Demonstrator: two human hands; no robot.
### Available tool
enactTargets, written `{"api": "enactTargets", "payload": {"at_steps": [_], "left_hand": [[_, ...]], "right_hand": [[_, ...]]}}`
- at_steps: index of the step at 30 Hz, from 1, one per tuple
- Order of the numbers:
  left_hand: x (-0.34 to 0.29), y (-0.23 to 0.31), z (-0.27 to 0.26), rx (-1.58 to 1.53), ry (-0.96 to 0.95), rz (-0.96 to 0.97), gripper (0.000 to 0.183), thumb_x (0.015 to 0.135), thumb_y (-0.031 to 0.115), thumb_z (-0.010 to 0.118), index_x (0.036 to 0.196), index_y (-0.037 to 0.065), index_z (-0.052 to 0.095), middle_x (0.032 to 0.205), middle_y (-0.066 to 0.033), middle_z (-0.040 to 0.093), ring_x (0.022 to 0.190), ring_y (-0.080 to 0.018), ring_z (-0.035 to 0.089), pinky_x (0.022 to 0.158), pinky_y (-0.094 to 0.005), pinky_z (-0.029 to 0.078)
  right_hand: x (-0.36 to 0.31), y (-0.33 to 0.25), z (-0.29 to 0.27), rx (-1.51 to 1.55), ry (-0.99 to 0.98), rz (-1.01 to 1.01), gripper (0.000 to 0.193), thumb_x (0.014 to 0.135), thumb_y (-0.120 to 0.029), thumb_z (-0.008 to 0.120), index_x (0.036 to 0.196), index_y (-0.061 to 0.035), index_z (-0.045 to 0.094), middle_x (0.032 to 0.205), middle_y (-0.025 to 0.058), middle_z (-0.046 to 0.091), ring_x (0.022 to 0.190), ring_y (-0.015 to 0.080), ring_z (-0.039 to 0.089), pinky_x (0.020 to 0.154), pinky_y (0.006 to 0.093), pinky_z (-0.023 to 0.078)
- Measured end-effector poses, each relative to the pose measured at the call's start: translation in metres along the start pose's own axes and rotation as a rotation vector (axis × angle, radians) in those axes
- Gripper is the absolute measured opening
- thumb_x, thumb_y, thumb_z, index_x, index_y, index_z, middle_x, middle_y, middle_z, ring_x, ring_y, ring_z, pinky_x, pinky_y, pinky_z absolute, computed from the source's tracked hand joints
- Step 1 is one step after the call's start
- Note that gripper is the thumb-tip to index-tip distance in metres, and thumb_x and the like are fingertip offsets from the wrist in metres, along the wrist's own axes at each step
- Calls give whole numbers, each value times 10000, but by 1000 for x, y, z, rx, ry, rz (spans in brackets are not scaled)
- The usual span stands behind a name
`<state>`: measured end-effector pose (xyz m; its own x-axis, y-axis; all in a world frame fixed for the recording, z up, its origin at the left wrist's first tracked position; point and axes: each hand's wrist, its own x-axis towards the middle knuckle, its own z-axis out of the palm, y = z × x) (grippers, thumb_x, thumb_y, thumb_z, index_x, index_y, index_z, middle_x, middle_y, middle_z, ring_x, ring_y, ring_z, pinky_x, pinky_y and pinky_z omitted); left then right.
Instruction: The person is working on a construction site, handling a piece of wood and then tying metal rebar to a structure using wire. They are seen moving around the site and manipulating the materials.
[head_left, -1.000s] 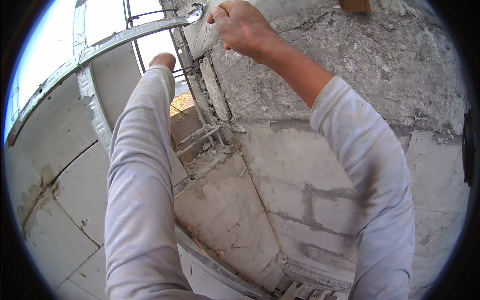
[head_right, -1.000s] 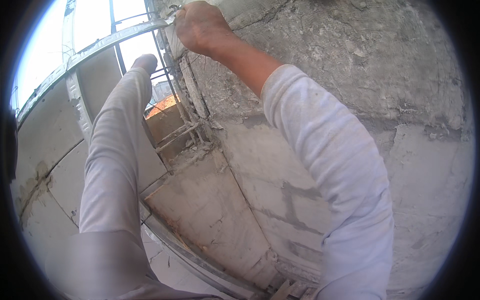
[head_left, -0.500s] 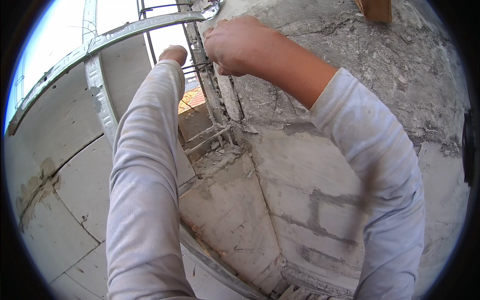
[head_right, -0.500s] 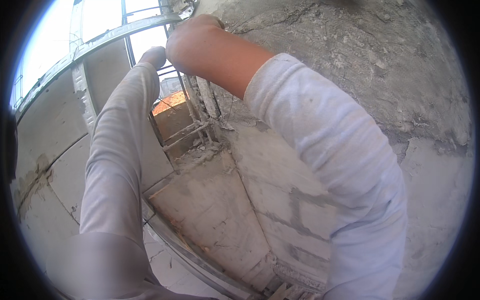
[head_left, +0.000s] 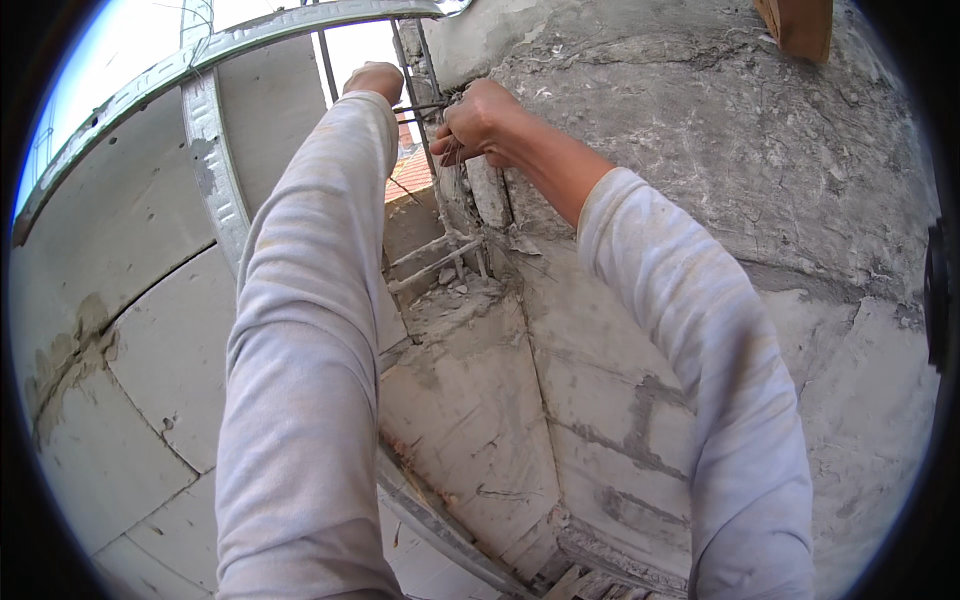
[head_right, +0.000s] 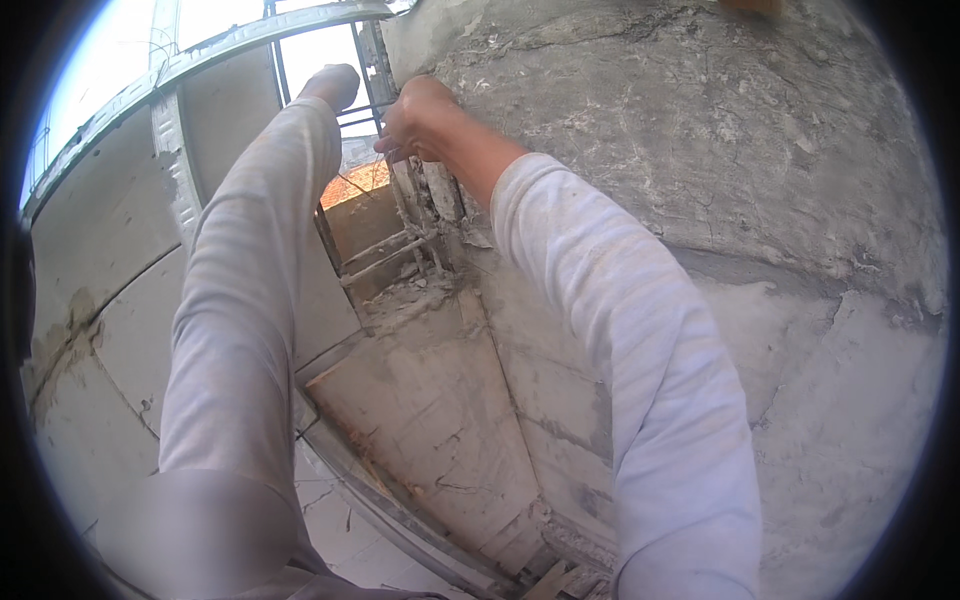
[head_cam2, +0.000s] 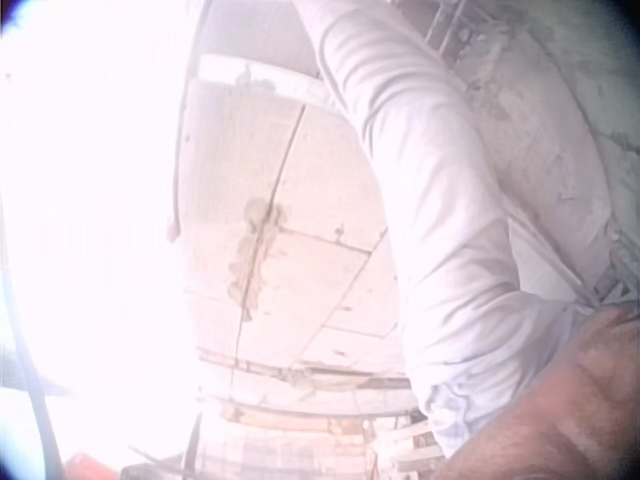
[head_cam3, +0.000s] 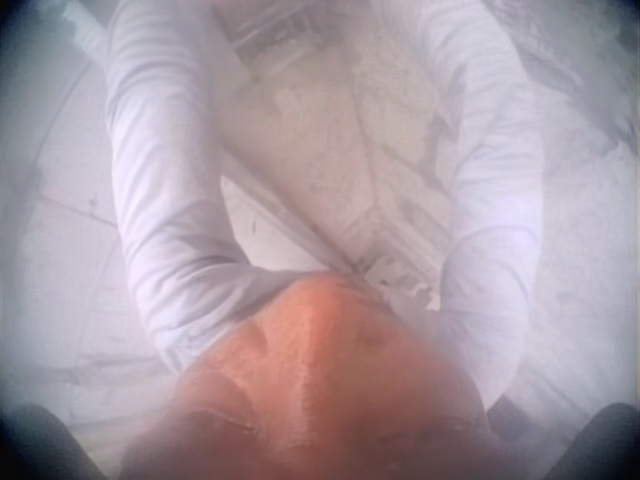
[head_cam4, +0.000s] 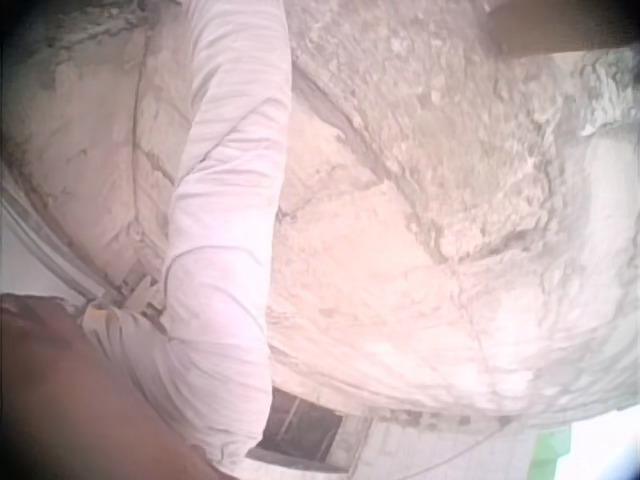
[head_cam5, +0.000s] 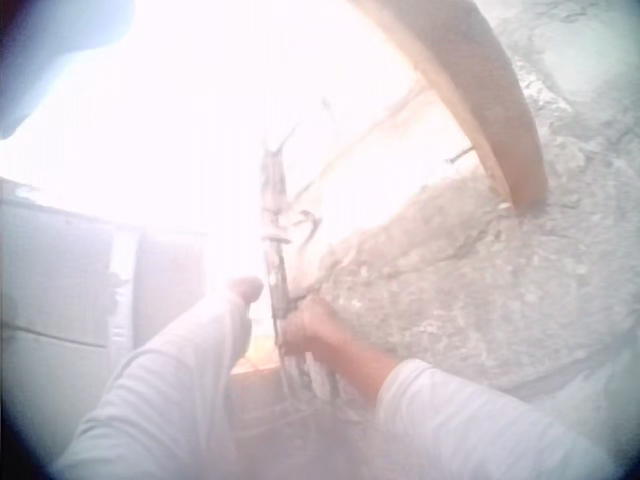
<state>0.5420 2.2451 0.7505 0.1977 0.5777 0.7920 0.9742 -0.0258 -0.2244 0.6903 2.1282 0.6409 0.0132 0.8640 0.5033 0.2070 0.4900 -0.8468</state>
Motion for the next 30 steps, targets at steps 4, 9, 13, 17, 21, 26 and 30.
{"api": "enactTargets", "payload": {"at_steps": [4,9,13,17,21,26,30], "left_hand": [[-7,2,1,-12,-60,70,232,860,50,556,998,16,738,1025,-190,720,958,-364,700,818,-421,567],[9,-5,15,55,-18,120,223,847,46,566,982,22,743,1009,-189,720,950,-352,701,813,-424,563],[17,-11,19,12,5,-10,231,849,47,567,996,45,745,1017,-183,721,953,-341,702,827,-419,559],[1,0,9,-10,-61,72,227,855,66,579,1007,60,747,1003,-176,723,940,-337,701,811,-408,557],[2,3,11,86,-99,151,213,855,83,593,1000,61,747,961,-165,725,912,-325,701,788,-398,553],[-18,13,-12,98,-110,148,177,832,39,605,923,48,757,826,-134,728,788,-309,710,735,-402,559],[-10,6,-11,77,-87,90,147,813,31,631,881,44,761,854,-154,730,815,-312,716,729,-406,564]], "right_hand": [[1,-21,-14,451,157,-168,153,957,6,505,975,105,620,937,240,656,661,257,666,543,263,598],[11,-24,-41,-900,201,-559,182,917,-42,556,990,9,715,1009,191,718,842,293,724,717,411,588],[-45,-37,-30,-1453,253,-624,195,917,-85,562,1013,13,701,936,224,711,868,287,717,747,423,576],[-45,-44,-28,-1602,-205,-629,250,961,-184,555,1062,-11,703,927,201,715,868,274,713,742,402,555],[-29,-35,-51,-355,-63,-468,348,1030,-260,478,1037,31,668,898,202,690,808,327,679,750,405,509],[-44,-49,-75,-1317,224,-669,284,987,-203,529,1046,41,662,916,225,685,821,361,677,751,438,536],[-72,-64,-62,-1646,-115,-414,278,973,-173,532,1079,50,659,922,237,683,804,363,675,742,450,549]]}}
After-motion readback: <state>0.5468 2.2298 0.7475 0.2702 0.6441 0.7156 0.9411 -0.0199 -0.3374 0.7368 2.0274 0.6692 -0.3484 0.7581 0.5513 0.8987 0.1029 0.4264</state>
